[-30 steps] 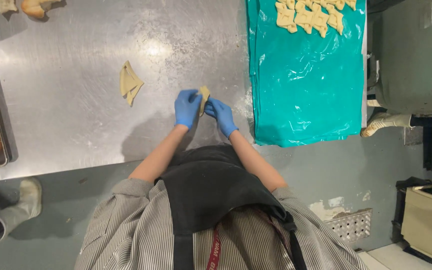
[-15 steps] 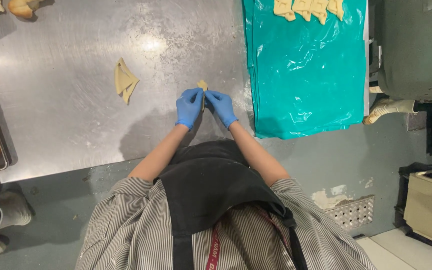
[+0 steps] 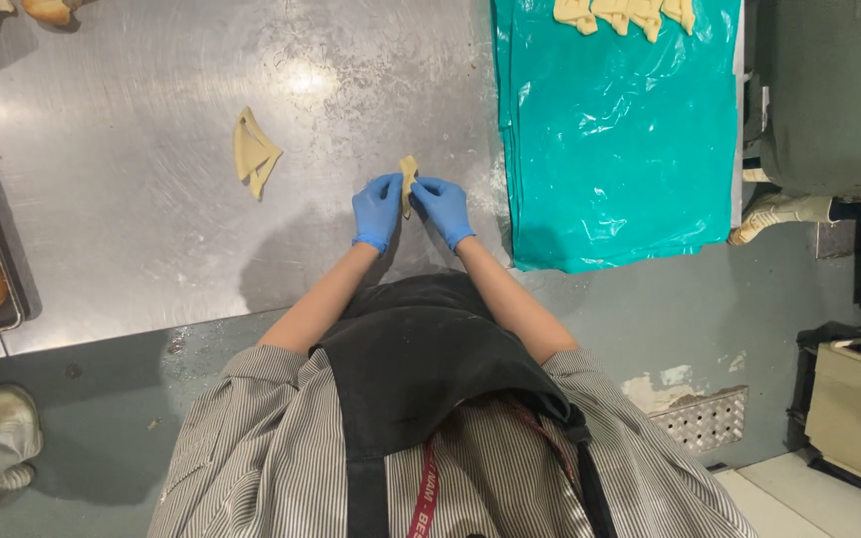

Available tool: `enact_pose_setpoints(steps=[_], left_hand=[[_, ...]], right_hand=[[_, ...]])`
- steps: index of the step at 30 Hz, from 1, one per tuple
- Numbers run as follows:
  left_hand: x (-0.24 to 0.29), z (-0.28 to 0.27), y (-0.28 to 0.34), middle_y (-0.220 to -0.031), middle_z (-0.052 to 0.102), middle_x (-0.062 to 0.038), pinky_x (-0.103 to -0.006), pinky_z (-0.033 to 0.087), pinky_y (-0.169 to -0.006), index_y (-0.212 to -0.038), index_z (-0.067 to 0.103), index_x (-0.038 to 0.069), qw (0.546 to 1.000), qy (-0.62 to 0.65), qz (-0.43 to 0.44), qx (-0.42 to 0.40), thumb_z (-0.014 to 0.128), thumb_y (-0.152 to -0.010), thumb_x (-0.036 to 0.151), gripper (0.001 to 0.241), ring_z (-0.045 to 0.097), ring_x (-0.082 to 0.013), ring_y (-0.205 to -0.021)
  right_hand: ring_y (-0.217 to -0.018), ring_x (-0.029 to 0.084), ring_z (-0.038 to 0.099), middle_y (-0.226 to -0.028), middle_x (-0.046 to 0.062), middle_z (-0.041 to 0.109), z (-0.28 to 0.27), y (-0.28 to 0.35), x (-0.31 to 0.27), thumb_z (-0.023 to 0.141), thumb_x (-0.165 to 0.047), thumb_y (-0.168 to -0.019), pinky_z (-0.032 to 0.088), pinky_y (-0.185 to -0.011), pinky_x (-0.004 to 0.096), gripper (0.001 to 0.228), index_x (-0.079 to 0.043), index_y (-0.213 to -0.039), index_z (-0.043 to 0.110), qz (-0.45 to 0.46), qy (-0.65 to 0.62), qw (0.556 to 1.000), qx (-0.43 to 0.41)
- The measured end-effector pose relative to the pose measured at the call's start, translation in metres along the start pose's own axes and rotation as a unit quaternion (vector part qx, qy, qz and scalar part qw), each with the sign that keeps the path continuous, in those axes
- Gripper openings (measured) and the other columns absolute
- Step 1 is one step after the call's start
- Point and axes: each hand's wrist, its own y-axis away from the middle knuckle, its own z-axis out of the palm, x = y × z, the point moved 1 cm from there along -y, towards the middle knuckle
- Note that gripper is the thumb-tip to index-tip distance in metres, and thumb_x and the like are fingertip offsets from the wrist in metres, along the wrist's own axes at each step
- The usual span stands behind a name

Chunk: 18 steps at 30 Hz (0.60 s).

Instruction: Fold pre-cut pieces of dough into specific geometric shapes on a prep table.

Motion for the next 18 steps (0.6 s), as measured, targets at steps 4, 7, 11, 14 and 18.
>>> enact_pose_setpoints(steps=[4,7,11,14,18], left_hand=[[-0.052,0.015,-0.005,-0.1,0.076,-0.014,-0.034,0.059,-0.079,-0.111,0.074,-0.001,0.975,0.187,-0.118,0.01,0.064,-0.102,0.025,0.029,0.074,-0.0216,-0.086],[-0.077,0.022,-0.02,-0.101,0.076,-0.011,-0.0328,0.062,-0.076,-0.113,0.069,-0.003,0.9,0.383,-0.204,0.045,0.059,-0.102,0.027,0.033,0.074,-0.0199,-0.086],[-0.044,0.017,-0.011,-0.099,0.075,-0.012,-0.0297,0.059,-0.072,-0.117,0.069,-0.003,0.958,0.211,-0.176,0.079,0.068,-0.097,0.021,0.031,0.07,-0.0167,-0.084],[-0.058,0.019,-0.011,-0.096,0.075,-0.01,-0.0285,0.057,-0.071,-0.118,0.067,0.0,0.973,0.16,-0.15,0.067,0.076,-0.088,0.015,0.034,0.069,-0.015,-0.081],[-0.06,0.007,-0.01,-0.092,0.073,-0.009,-0.0319,0.057,-0.072,-0.114,0.068,0.006,0.977,0.136,-0.15,0.068,0.082,-0.08,0.013,0.037,0.069,-0.018,-0.08]], right_hand=[[-0.08,0.017,0.072,-0.096,0.012,0.077,0.0,-0.008,0.041,0.071,-0.021,-0.093,0.058,-0.07,0.027,0.035,0.005,-0.116,0.075,0.086,-0.106,0.991,-0.007],[-0.082,0.022,0.075,-0.098,0.014,0.076,0.0,-0.028,0.071,0.068,-0.015,-0.091,0.064,-0.073,0.032,0.034,0.009,-0.116,0.069,0.135,-0.318,0.938,-0.006],[-0.09,0.017,0.074,-0.109,0.013,0.074,0.0,-0.011,0.05,0.07,-0.011,-0.092,0.063,-0.077,0.028,0.036,0.005,-0.123,0.067,0.092,-0.255,0.962,0.026],[-0.091,0.014,0.07,-0.111,0.011,0.074,0.0,-0.006,0.021,0.076,-0.01,-0.09,0.059,-0.077,0.027,0.04,0.0,-0.127,0.066,0.045,-0.182,0.982,0.03],[-0.084,0.017,0.071,-0.105,0.012,0.075,-0.012,-0.003,0.023,0.077,-0.007,-0.083,0.058,-0.071,0.031,0.042,0.0,-0.123,0.068,0.081,-0.183,0.979,0.035]])
